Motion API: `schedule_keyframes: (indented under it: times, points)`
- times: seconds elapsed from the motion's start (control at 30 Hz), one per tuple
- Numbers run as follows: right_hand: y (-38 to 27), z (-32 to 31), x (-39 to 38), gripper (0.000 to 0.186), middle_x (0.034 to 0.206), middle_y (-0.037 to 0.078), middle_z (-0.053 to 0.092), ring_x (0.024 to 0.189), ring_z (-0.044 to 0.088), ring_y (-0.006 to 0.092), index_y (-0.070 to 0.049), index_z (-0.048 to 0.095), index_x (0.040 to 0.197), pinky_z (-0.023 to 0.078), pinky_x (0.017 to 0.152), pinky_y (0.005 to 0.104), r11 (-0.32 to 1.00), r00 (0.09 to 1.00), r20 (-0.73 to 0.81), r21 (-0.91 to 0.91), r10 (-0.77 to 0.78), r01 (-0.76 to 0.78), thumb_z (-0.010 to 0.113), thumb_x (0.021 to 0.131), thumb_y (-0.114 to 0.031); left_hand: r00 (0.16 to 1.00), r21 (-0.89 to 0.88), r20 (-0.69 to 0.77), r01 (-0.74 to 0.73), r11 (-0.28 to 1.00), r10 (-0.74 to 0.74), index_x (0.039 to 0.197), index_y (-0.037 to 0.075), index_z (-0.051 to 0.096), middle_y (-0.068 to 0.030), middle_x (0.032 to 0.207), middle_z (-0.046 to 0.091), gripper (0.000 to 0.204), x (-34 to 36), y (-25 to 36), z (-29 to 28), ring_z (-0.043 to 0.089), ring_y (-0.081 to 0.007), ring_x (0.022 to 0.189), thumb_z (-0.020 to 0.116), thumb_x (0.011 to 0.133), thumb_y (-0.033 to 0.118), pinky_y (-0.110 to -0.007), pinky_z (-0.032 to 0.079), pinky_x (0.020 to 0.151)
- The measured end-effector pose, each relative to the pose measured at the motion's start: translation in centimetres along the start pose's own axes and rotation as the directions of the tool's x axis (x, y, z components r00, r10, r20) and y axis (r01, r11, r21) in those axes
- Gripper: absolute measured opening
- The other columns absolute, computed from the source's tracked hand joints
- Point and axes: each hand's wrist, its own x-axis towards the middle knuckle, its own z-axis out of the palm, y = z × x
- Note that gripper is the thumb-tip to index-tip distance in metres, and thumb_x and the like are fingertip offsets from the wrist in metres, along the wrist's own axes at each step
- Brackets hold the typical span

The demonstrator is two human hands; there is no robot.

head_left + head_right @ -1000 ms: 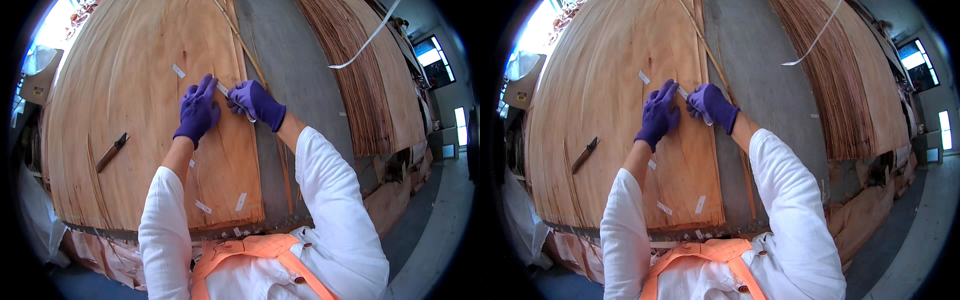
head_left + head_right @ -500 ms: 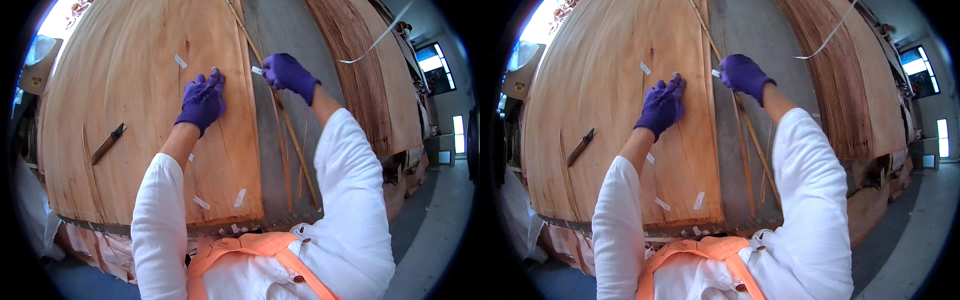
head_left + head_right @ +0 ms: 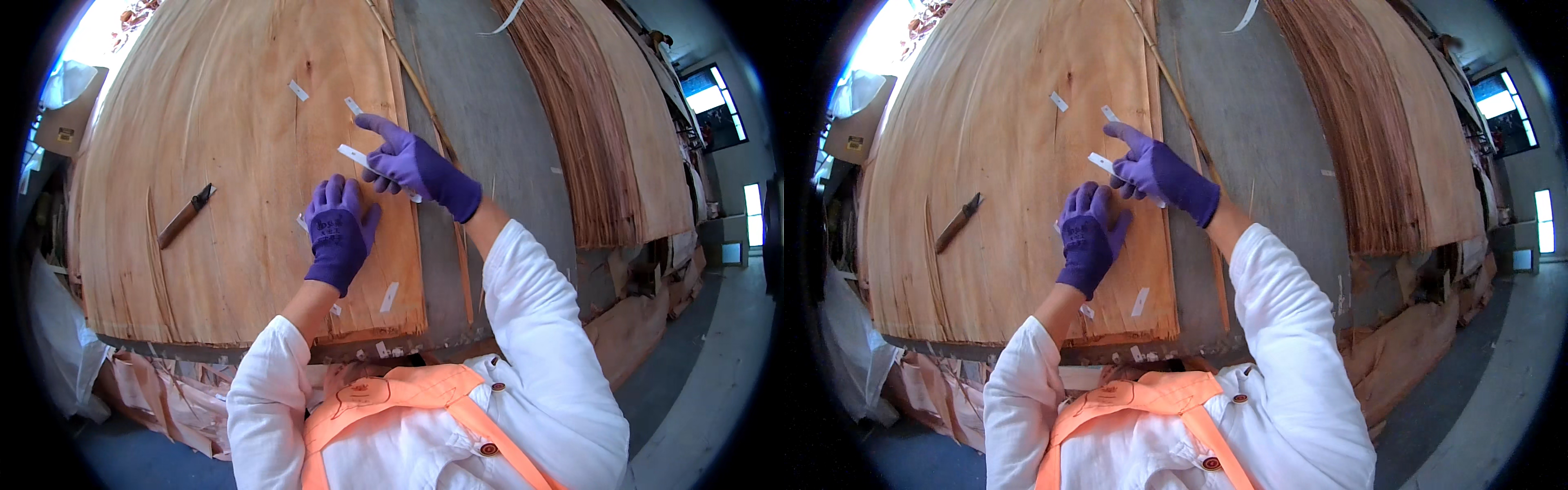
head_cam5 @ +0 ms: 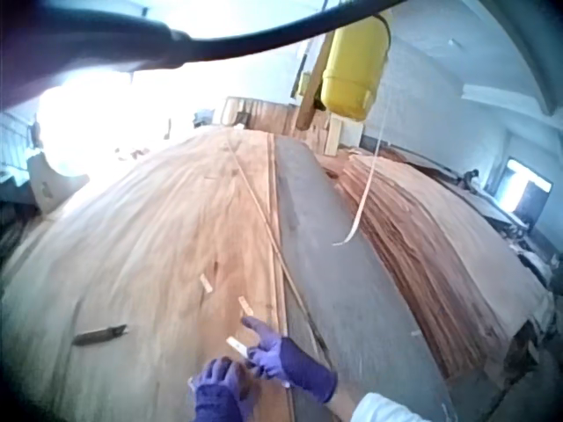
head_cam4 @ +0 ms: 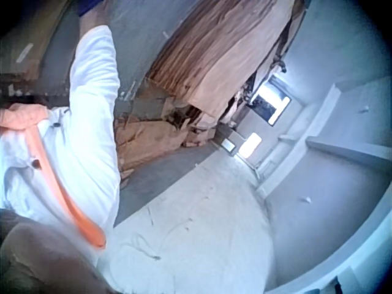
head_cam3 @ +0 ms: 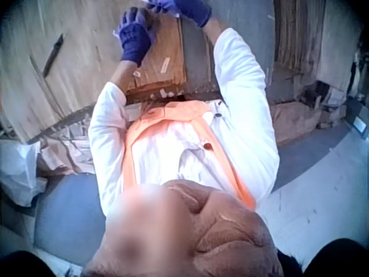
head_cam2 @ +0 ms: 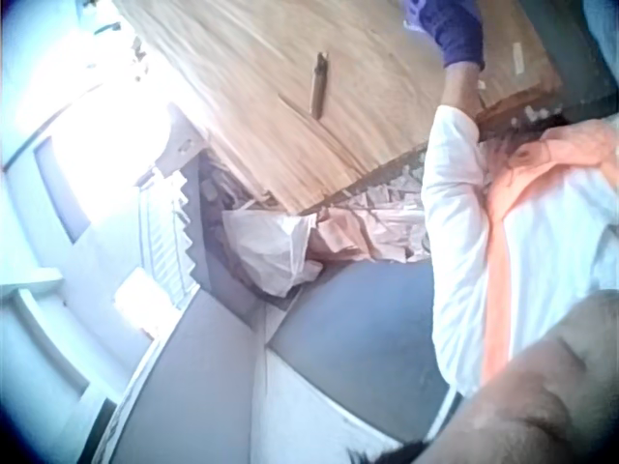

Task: The person applies adhesive tape to wood veneer sheets on a curved mold and trims the edges with a knife.

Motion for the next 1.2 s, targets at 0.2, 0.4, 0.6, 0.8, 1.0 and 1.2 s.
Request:
schedule_keyframes:
  times: [0.2, 0.4, 0.6, 0.8, 1.0, 1.2]
  points:
    - [2.8, 1.4, 0.6, 0.059, 0.075, 0.006, 0.059, 0.056, 0.052, 0.0087, -0.016, 0.028, 0.143, 0.043, 0.05, 0.0232, 0.989, 0.991, -0.084, -0.1, 0.103, -0.111, 0.047, 0.089, -0.002, 0.979, -0.069, -0.198, -0.053, 0.996, 0.039, 0.111, 0.004, 0.055, -0.0163, 0.12, 0.052, 0.045, -0.9, -1.0, 2.3, 0.049, -0.036, 0.108, 0.068, 0.071, 0.022, -0.045, 0.041, 0.088]
    - [3.9, 2.4, 0.1, 0.055, 0.073, 0.019, 0.063, 0.058, 0.061, 0.0249, -0.008, 0.038, 0.135, 0.049, 0.055, 0.0352, 0.918, 0.975, -0.219, -0.392, -0.025, -0.064, 0.056, 0.082, -0.007, 0.987, 0.01, -0.099, -0.127, 0.992, 0.128, 0.114, 0.004, 0.055, -0.0136, 0.126, 0.05, 0.045, -0.6, -0.7, 1.4, 0.051, -0.0343, 0.105, 0.064, 0.072, 0.02, -0.044, 0.042, 0.084]
    - [3.9, 3.3, -0.7, 0.04, 0.081, 0.027, 0.062, 0.084, 0.061, 0.0408, -0.001, 0.054, 0.112, 0.048, 0.072, 0.0476, 0.679, 0.912, -0.354, -0.723, -0.209, -0.125, 0.063, 0.079, -0.021, 0.985, 0.092, -0.013, -0.173, 0.981, 0.175, 0.118, 0.002, 0.053, -0.0128, 0.125, 0.049, 0.049, -0.2, -0.8, 1.8, 0.052, -0.0331, 0.1, 0.06, 0.075, 0.024, -0.045, 0.042, 0.079]
    - [3.5, 3.1, -3.9, 0.014, 0.067, 0.016, 0.061, 0.056, 0.061, 0.0228, 0.001, 0.059, 0.091, 0.047, 0.053, 0.0354, 0.634, 0.919, -0.393, -0.72, -0.036, -0.283, 0.059, 0.083, -0.012, 0.983, 0.219, 0.071, -0.182, 0.959, 0.171, 0.119, -0.004, 0.053, -0.0155, 0.128, 0.044, 0.047, -0.3, -0.9, 2.6, 0.046, -0.0365, 0.11, 0.053, 0.08, 0.023, -0.046, 0.041, 0.082]
    - [1.9, -1.1, -3.4, 0.017, 0.066, 0.016, 0.061, 0.054, 0.06, 0.0273, -0.002, 0.06, 0.079, 0.047, 0.056, 0.0375, -0.058, 0.902, 0.015, -0.998, -0.432, -0.012, 0.056, 0.083, -0.018, 0.98, 0.237, 0.12, -0.181, 0.955, 0.156, 0.118, -0.004, 0.054, -0.0165, 0.131, 0.043, 0.044, 0.1, -0.2, 2.4, 0.044, -0.0389, 0.114, 0.051, 0.083, 0.022, -0.047, 0.041, 0.085]
    - [-1.9, -3.8, -3.2, 0.016, 0.069, 0.009, 0.062, 0.052, 0.059, 0.0166, -0.003, 0.058, 0.087, 0.046, 0.045, 0.0297, 0.9, 0.895, -0.419, -0.313, 0.156, -0.304, 0.053, 0.088, -0.017, 0.974, 0.125, 0.044, -0.226, 0.966, 0.223, 0.12, -0.002, 0.051, -0.0181, 0.13, 0.044, 0.044, -1.2, -0.8, 0.9, 0.045, -0.0387, 0.113, 0.053, 0.083, 0.021, -0.049, 0.042, 0.085]
